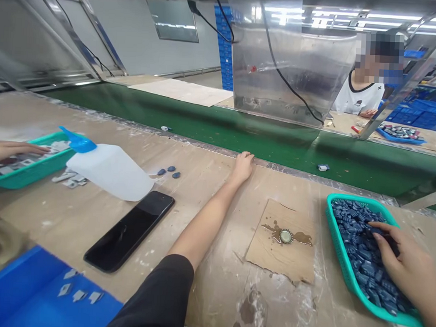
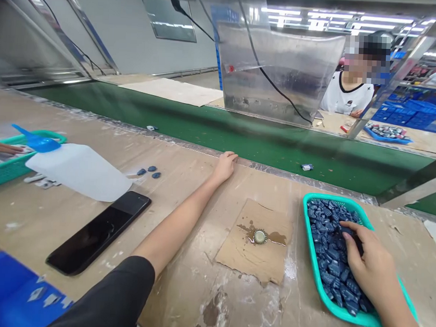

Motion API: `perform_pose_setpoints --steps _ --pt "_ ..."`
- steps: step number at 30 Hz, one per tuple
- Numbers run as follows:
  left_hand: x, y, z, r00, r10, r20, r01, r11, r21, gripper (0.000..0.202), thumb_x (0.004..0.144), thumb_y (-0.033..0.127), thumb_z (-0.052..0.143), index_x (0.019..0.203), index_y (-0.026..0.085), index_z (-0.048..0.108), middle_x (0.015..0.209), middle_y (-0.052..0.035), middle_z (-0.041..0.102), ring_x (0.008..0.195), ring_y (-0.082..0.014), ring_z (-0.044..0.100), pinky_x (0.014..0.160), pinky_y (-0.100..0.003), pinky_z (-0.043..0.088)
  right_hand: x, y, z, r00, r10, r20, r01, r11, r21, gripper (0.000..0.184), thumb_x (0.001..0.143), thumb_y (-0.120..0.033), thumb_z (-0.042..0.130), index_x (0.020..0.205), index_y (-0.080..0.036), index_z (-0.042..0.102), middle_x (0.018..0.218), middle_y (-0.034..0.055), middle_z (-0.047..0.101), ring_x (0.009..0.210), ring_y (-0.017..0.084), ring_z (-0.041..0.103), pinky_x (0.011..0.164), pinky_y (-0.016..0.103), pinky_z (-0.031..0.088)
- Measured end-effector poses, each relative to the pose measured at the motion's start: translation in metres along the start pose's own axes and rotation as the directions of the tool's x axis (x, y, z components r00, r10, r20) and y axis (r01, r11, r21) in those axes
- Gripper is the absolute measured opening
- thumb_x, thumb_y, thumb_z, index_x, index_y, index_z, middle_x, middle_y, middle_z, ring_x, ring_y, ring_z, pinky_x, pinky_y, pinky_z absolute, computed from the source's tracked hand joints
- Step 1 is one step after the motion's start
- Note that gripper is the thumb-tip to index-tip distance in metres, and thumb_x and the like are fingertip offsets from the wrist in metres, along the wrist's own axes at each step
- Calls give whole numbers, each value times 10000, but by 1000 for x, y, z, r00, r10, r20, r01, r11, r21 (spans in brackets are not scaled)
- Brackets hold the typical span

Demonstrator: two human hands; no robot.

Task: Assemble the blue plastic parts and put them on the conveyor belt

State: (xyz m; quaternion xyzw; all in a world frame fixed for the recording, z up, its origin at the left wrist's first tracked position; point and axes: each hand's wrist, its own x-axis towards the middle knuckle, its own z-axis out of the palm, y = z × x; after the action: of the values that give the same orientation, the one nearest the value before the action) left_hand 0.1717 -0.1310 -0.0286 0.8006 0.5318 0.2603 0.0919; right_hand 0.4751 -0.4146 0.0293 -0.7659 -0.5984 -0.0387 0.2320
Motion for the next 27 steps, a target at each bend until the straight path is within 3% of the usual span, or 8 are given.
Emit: perform_pose_setpoints --steps 3,8,19,25,27 --pt "0 -5 -6 1000 19 7 -19 1000 -2 340 789 73 358 994 124 625 1042 -94 595 1012 -194 514 938 -336 391 1 0 0 1000 17 21 -17 1000 7 272 717 -409 385 876 -269 556 745 71 640 430 220 508 438 360 402" --pt "-2 -7 -9 1000 20 -17 -21 1000 -23 305 796 79 366 948 120 628 1003 -88 610 988 -179 524 919 -308 398 3 0 0 999 50 11 -50 999 2 252 688 -412 395 833 -291 562 654 56 622 426 231 511 407 357 379" --pt "-2 -7 -5 999 18 -38 -20 998 -56 293 753 24 381 877 120 628 958 -88 599 949 -186 521 889 -306 396 3 1 0 995 -95 -37 93 995 -46 281 716 -408 352 767 -272 593 766 60 678 635 270 627 522 387 463" --pt "-1 -6 0 998 29 -50 -31 998 -48 406 758 28 375 1095 148 567 1003 -83 565 965 -197 487 910 -329 368 5 6 2 986 -157 -60 152 985 -76 357 730 -435 321 753 -239 619 765 58 689 651 271 640 534 392 486" --pt "-1 -6 2 998 37 -44 -39 998 -47 403 763 28 365 1072 159 589 1005 -82 558 969 -195 481 919 -330 358 5 6 1 986 -159 -50 155 985 -77 358 730 -436 323 754 -237 619 768 61 690 658 274 642 529 394 489"
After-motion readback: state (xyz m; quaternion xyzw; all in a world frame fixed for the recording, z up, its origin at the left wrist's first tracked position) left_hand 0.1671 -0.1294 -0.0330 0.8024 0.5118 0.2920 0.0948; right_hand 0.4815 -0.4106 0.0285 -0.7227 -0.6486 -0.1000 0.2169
